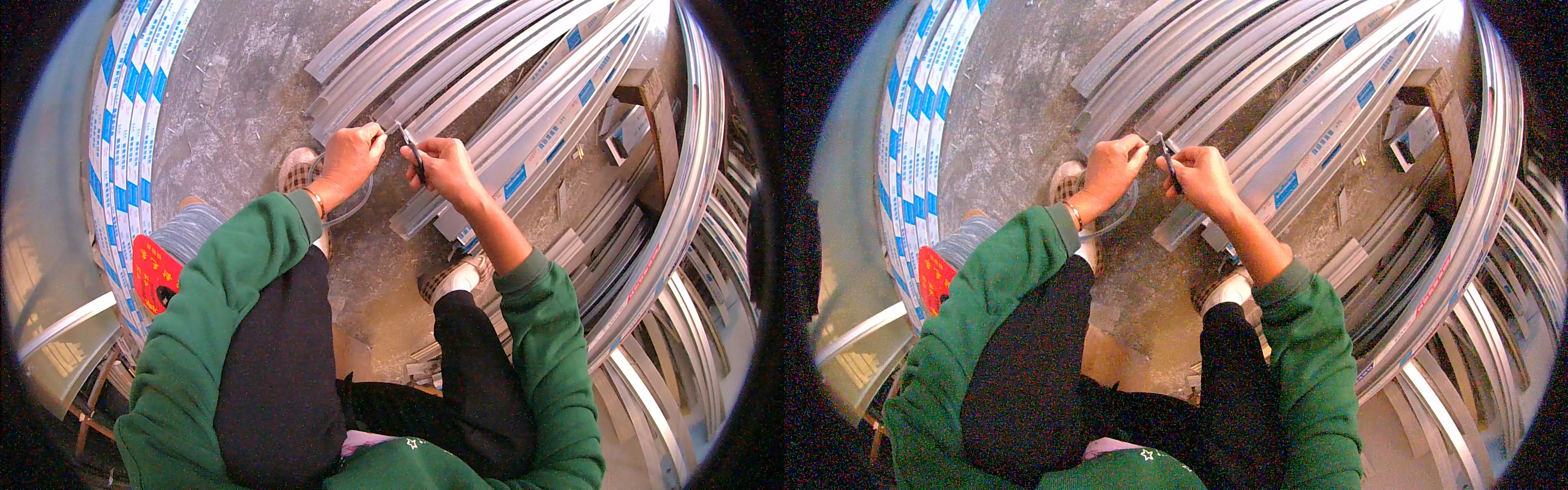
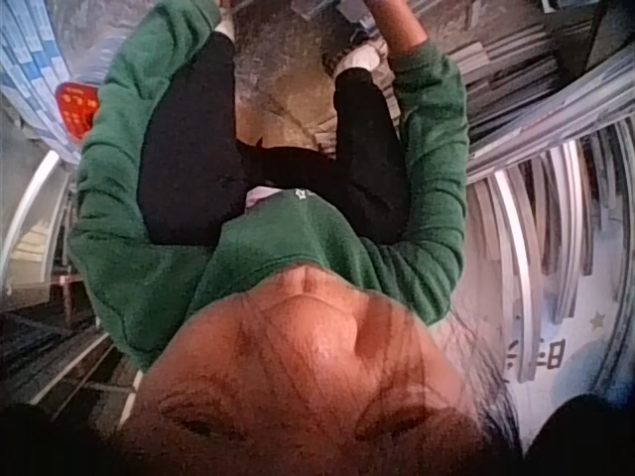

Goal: The person sits on the floor and repeatedly cuts lengths of gray cable using scissors. The person pulls cable from a red spool, measures a length, and cuts it, then places the cut piece aside.

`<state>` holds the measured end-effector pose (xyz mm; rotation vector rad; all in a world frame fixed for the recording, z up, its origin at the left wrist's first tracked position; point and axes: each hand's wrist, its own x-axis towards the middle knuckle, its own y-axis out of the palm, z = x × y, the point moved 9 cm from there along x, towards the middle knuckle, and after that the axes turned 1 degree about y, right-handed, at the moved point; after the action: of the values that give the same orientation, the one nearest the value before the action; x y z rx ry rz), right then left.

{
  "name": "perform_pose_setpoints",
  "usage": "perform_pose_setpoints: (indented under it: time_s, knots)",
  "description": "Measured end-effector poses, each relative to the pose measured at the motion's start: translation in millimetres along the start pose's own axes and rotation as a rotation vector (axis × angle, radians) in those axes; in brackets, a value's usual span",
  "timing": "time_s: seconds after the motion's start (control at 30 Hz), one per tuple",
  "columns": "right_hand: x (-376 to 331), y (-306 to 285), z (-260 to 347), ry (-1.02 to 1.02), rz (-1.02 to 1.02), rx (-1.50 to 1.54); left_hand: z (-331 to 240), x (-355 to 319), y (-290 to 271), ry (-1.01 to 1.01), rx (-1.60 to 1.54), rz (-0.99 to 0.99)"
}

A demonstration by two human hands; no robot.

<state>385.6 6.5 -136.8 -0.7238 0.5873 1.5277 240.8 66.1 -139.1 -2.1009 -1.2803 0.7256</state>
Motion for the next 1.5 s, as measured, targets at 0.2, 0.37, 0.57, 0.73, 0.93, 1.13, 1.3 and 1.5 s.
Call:
perform_pose_setpoints:
  time_s: [0.2,0.37,0.57,0.73,0.93,1.13,1.3,1.5]
  knots:
    - [0.2,0.3,0.7,-0.001,0.015,-0.002,-1.6,0.3,-0.2,0.041,0.002,-0.034]
    - [2.7,-0.3,-3.1,-0.017,0.013,-0.032,0.0,0.5,2.1,0.052,0.011,-0.031]
    - [3.7,3.8,-7.2,-0.008,0.029,-0.051,0.9,-1.2,3.8,0.042,0.002,-0.025]
    - [3.1,3.6,-4.2,-0.013,0.024,-0.069,-1.2,0.4,2.4,0.049,0.019,-0.021]
    - [1.6,1.5,-3.3,-0.016,-0.011,-0.046,-4.8,2.2,1.1,0.061,0.03,-0.015]
    - [0.2,2.2,-3.3,-0.002,-0.007,-0.025,-5.4,3.6,0.3,0.058,0.06,-0.023]
    - [1.1,0.3,-0.7,-0.009,-0.012,-0.064,-4.9,4.5,1.8,0.05,0.055,-0.007]
    - [2.2,2.4,-0.9,-0.032,0.014,-0.101,-1.0,3.0,4.6,0.039,0.034,0.002]
